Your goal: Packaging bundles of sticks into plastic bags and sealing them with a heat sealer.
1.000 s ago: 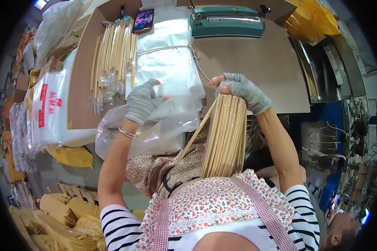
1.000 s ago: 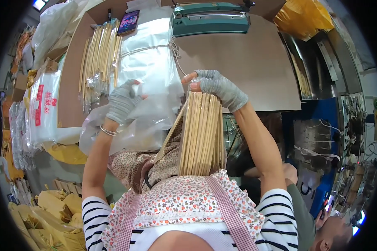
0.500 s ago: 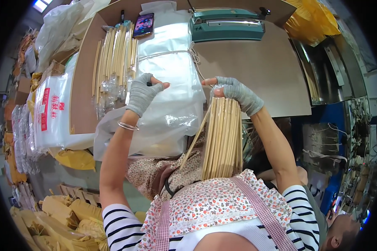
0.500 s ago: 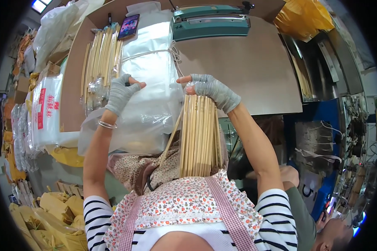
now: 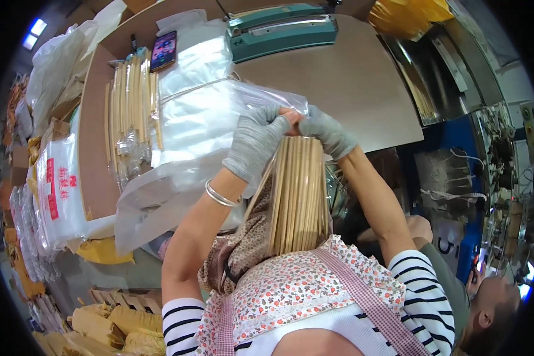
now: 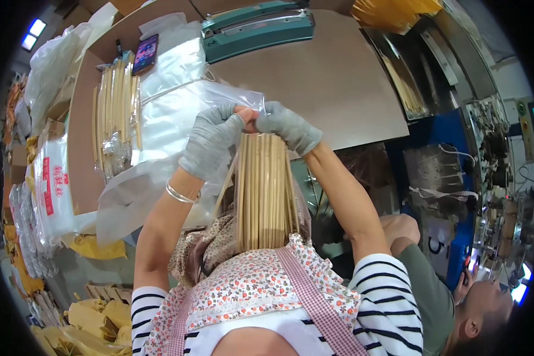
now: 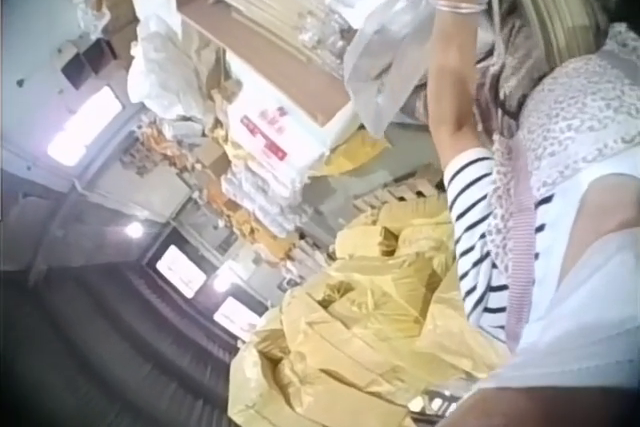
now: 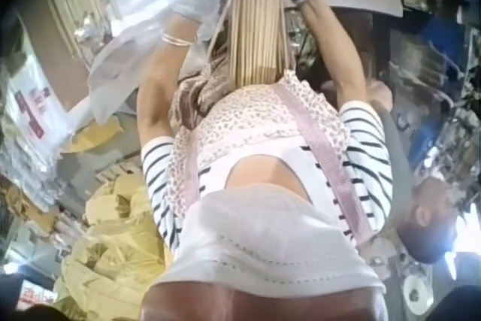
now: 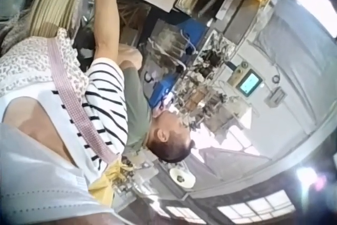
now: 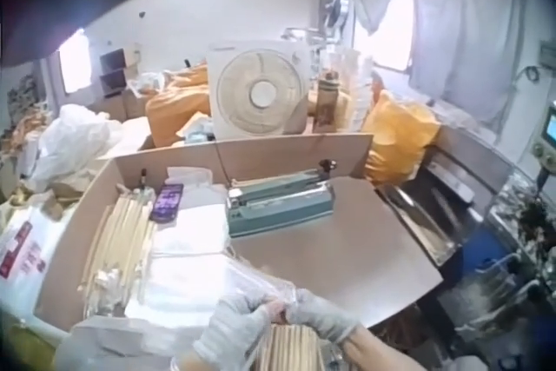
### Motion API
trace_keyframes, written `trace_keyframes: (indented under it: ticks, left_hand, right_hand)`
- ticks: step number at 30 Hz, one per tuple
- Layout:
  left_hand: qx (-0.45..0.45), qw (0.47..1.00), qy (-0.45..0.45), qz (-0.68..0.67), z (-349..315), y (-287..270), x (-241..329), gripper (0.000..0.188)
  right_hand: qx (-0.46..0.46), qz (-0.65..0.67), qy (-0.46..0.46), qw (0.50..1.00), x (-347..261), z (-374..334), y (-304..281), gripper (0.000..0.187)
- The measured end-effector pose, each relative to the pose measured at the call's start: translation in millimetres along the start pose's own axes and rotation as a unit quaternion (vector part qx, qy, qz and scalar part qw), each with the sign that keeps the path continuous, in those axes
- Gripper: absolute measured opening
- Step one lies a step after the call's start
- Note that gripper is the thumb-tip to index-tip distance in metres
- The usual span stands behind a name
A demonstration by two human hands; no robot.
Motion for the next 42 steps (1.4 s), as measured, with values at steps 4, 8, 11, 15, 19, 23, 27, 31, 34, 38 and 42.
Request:
trace_keyframes:
  ticks: [4,8,11,15,19,23,27,31,34,38,42]
  left_hand:
    - [0.076,0.978,-0.002,-0.195,0.1,-2.6,-5.4,0.011]
    - [0.197,0.945,-0.010,-0.262,13.1,-31.3,-38.7,0.012]
    - [0.248,0.956,0.143,-0.072,17.3,-22.1,-42.0,0.015]
    - [0.243,0.954,0.166,0.050,3.5,10.9,-34.5,0.018]
    - [0.191,0.937,0.261,0.133,-33.6,4.3,-46.5,0.011]
    - [0.036,0.876,0.302,0.375,-84.4,18.7,-38.2,0.006]
    - [-0.011,0.806,0.321,0.498,-91.1,18.4,-31.5,0.017]
    - [0.091,0.795,0.189,0.569,-18.7,21.5,-28.7,0.034]
    - [0.180,0.838,0.211,0.470,22.1,24.9,-9.1,0.047]
    - [0.193,0.806,0.114,0.547,44.0,5.1,-34.8,0.053]
    - [0.172,0.814,0.067,0.551,54.5,14.8,-56.5,0.046]
  right_hand:
    - [0.084,0.128,0.053,0.987,11.1,-38.1,-38.4,0.021]
    - [0.116,0.136,0.037,0.983,16.8,-56.0,-52.3,0.029]
    - [-0.005,0.098,-0.029,0.995,-3.8,-53.9,-26.8,0.034]
    - [-0.004,0.095,-0.036,0.995,-18.9,-22.3,6.4,0.049]
    - [0.027,0.122,0.015,0.992,-8.4,-13.5,23.1,0.047]
    - [0.068,0.047,0.018,0.996,53.8,-61.8,15.3,0.069]
    - [0.126,-0.273,-0.010,0.954,19.2,-72.1,41.5,0.084]
    - [0.371,-0.211,-0.015,0.904,5.2,-22.9,4.8,0.082]
    - [0.329,-0.361,-0.134,0.862,-38.3,-13.2,-23.7,0.064]
    - [0.274,-0.231,-0.163,0.919,-83.5,-48.4,-140.3,0.023]
    - [0.646,-0.521,0.012,0.558,-82.8,-125.1,-360.3,0.047]
Point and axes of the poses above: each hand's wrist, its own z-axis towards the middle knuckle, its own y-axis out of the palm, x = y × z, the point moved 6 cm from there along z, towards the middle knuckle, and after that the axes turned 5 degrees about y, right-handed, at the moved point
